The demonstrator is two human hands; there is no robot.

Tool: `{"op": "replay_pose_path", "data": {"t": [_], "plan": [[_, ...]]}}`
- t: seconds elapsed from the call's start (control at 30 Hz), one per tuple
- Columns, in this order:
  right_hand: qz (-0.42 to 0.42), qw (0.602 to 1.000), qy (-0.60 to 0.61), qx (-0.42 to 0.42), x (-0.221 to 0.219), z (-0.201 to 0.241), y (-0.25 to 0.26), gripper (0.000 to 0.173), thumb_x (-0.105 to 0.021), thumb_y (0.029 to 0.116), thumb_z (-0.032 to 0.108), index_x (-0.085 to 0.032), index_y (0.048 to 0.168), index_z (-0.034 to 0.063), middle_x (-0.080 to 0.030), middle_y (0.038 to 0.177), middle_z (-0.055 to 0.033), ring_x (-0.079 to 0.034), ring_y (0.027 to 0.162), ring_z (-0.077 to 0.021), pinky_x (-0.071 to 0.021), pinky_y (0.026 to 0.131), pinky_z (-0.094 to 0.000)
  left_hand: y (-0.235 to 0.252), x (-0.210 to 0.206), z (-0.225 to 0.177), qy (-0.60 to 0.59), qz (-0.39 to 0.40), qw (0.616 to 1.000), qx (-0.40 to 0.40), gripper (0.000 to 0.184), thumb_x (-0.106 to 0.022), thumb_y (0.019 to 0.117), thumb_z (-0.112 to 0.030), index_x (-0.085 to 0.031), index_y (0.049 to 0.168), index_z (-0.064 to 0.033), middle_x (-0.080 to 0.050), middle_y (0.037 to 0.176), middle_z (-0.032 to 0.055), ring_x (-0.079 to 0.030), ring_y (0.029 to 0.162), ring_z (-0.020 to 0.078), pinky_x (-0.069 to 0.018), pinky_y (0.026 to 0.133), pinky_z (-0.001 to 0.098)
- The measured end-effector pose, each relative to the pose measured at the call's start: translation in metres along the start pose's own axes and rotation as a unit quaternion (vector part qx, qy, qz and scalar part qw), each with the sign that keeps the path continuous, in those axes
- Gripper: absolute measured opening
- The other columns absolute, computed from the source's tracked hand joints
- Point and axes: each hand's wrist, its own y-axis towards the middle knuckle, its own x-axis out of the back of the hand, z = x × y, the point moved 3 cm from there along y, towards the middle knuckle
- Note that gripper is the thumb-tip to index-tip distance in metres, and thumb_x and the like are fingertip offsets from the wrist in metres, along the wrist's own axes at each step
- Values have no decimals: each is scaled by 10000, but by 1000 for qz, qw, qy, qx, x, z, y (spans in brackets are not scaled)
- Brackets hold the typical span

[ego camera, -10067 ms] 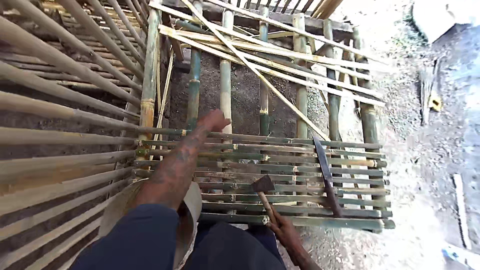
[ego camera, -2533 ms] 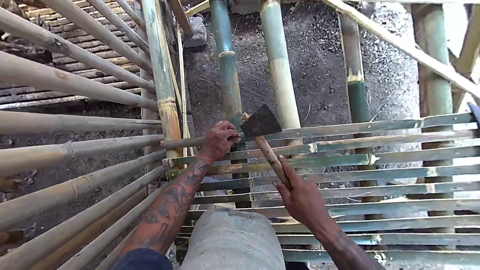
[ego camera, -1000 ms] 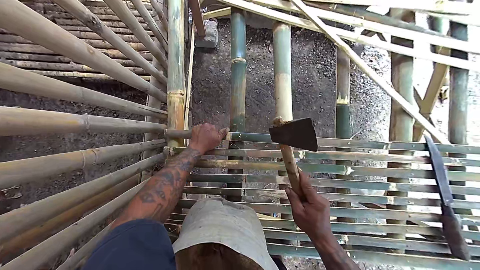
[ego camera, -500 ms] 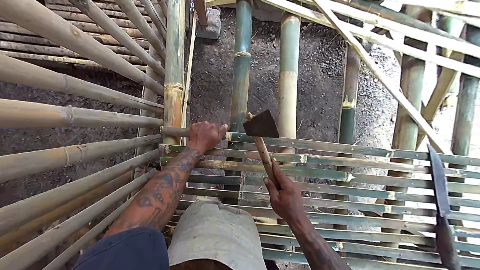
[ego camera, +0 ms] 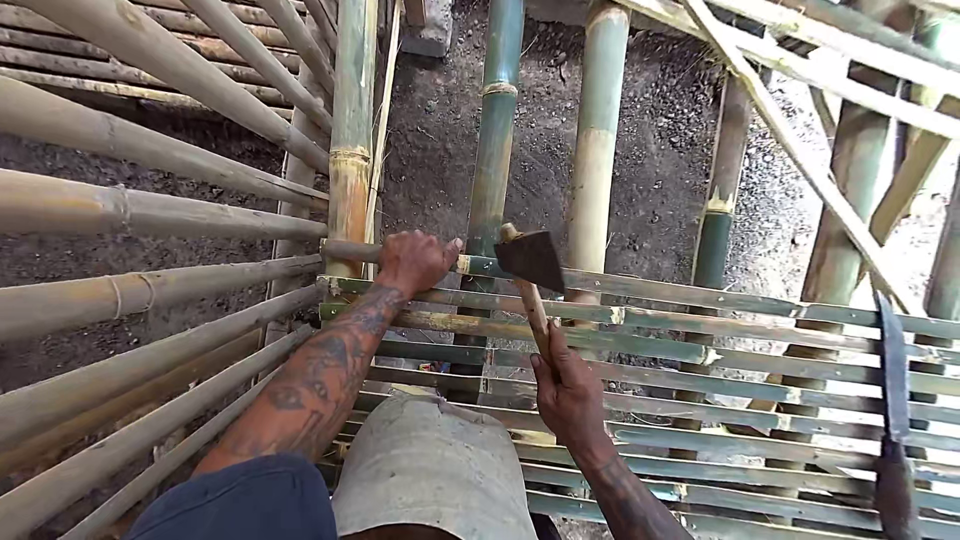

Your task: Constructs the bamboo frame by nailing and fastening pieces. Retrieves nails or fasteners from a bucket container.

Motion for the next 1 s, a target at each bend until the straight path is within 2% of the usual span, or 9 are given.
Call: {"op": "replay_pose_path", "data": {"t": [0.1,0.33,0.43,0.5,0.67,0.73,0.8,0.87,1.0], "plan": [[56,998,-21,-26,-2,-3,4,503,-575,996,200,-564,1478,55,-734,899,-135,-694,699,-297,-577,595,-479,-1,0,0,0,-5,1000,-8,838,-114,1053,-625,-654,803,-35,-691,844,196,-701,898,398,-505,698,585],[-94,992,51,63,27,22,9,475,-574,1035,194,-535,1444,-44,-684,884,-138,-646,712,-120,-569,669,-258,-3,5,-2,-12,4,1000,-3,805,-150,1058,-609,-649,802,-31,-692,861,208,-696,918,412,-496,711,607],[53,998,-27,-14,1,0,10,511,-588,987,153,-548,1481,31,-720,887,-170,-696,681,-299,-584,598,-486,-3,5,0,-13,2,1000,-3,793,-152,1062,-595,-650,803,-36,-692,862,206,-695,919,409,-491,707,607],[84,995,-42,-35,1,-4,16,516,-584,993,176,-545,1497,73,-712,855,-157,-687,674,-325,-571,598,-514,-4,2,-3,-17,-3,1000,-7,792,-152,1063,-590,-651,795,-36,-693,855,205,-697,911,412,-494,701,608],[-85,992,62,69,44,25,14,497,-588,1018,162,-519,1447,-78,-720,911,-147,-672,692,-141,-597,648,-304,-3,3,-2,-4,-11,1000,-4,809,-141,1056,-604,-652,789,-36,-695,845,199,-703,898,401,-501,688,599],[-99,989,70,79,40,25,10,498,-577,1033,163,-484,1472,-53,-701,909,-134,-648,683,-98,-586,655,-260,-3,3,-2,-1,-6,1000,-4,807,-138,1058,-602,-647,788,-37,-693,844,195,-702,901,397,-499,685,597],[8,1000,-11,20,17,6,11,498,-575,999,147,-531,1475,5,-719,893,-146,-680,663,-220,-594,605,-403,-1,5,-1,3,0,1000,1,808,-134,1060,-603,-657,814,-37,-696,871,199,-700,924,398,-504,705,596],[160,982,-71,-74,5,-12,16,561,-539,1011,166,-458,1563,110,-740,966,-188,-720,777,-371,-579,686,-573,-3,0,-2,-5,8,1000,0,816,-139,1063,-599,-675,855,-19,-704,924,223,-694,972,424,-508,761,619],[-2,999,-27,17,37,4,21,515,-590,982,153,-543,1466,-18,-731,893,-161,-693,673,-264,-592,610,-446,0,1,1,-3,-22,1000,-6,811,-136,1053,-603,-659,805,-35,-699,861,204,-702,909,408,-511,699,602]]}}
